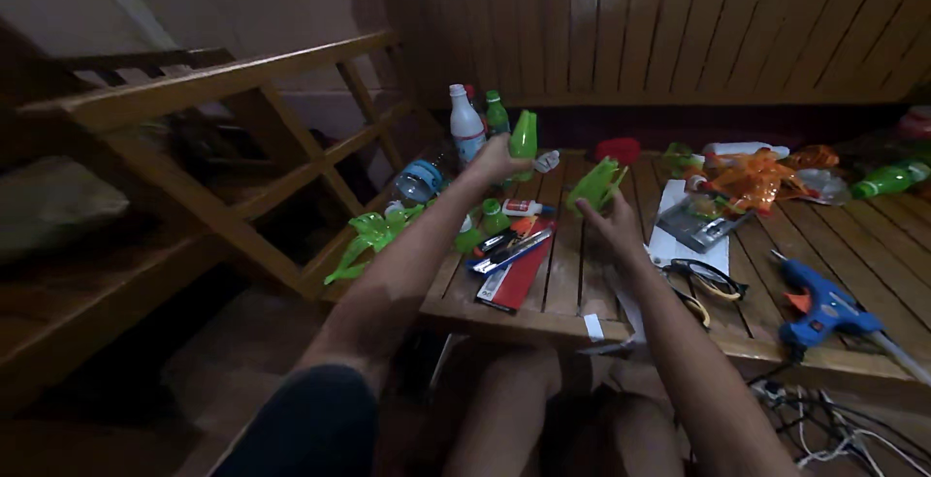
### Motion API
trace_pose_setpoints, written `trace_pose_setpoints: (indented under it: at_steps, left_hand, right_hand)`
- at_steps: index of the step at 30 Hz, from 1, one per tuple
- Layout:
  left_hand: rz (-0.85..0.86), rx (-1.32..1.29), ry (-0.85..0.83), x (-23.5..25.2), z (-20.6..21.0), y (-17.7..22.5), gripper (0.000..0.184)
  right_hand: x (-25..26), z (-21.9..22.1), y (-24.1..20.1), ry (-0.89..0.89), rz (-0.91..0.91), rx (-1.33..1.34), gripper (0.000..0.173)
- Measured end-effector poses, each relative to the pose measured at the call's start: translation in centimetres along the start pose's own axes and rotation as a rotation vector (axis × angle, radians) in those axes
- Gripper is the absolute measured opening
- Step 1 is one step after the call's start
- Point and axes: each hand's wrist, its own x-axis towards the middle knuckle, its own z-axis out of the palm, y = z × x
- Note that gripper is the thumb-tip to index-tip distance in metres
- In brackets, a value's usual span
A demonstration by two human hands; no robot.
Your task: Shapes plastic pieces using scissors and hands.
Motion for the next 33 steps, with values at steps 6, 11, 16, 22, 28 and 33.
trace_pose_setpoints:
  at_steps: [6, 11, 16, 22, 28, 33]
  left_hand:
    - [0.015, -0.926, 0.127, -9.7, 4.4, 2.4, 0.051]
    - [0.005, -1.211, 0.276, -12.5, 10.4, 4.2, 0.054]
    - [-0.001, -1.146, 0.314, -13.4, 14.3, 4.2, 0.056]
    - [0.018, -1.216, 0.290, -13.4, 15.9, 2.3, 0.055]
    - [-0.059, -1.252, 0.273, -13.7, 15.6, 2.6, 0.039]
    - [0.025, -1.255, 0.172, -14.4, 15.7, 2.4, 0.045]
  right_hand:
    - [-2.5, -0.2, -2.5, -0.063, 0.341, 0.520, 0.060]
    - [-5.3, 0.9, -1.7, 0.226, 0.398, 0.804, 0.055]
    - [-6.3, 1.4, -1.1, 0.306, 0.434, 0.807, 0.055]
    - [-6.8, 1.7, -1.5, 0.289, 0.403, 0.863, 0.048]
    - [-8.3, 2.1, -2.7, 0.244, 0.441, 0.951, 0.042]
    - [-8.4, 2.0, -2.6, 0.272, 0.465, 0.982, 0.040]
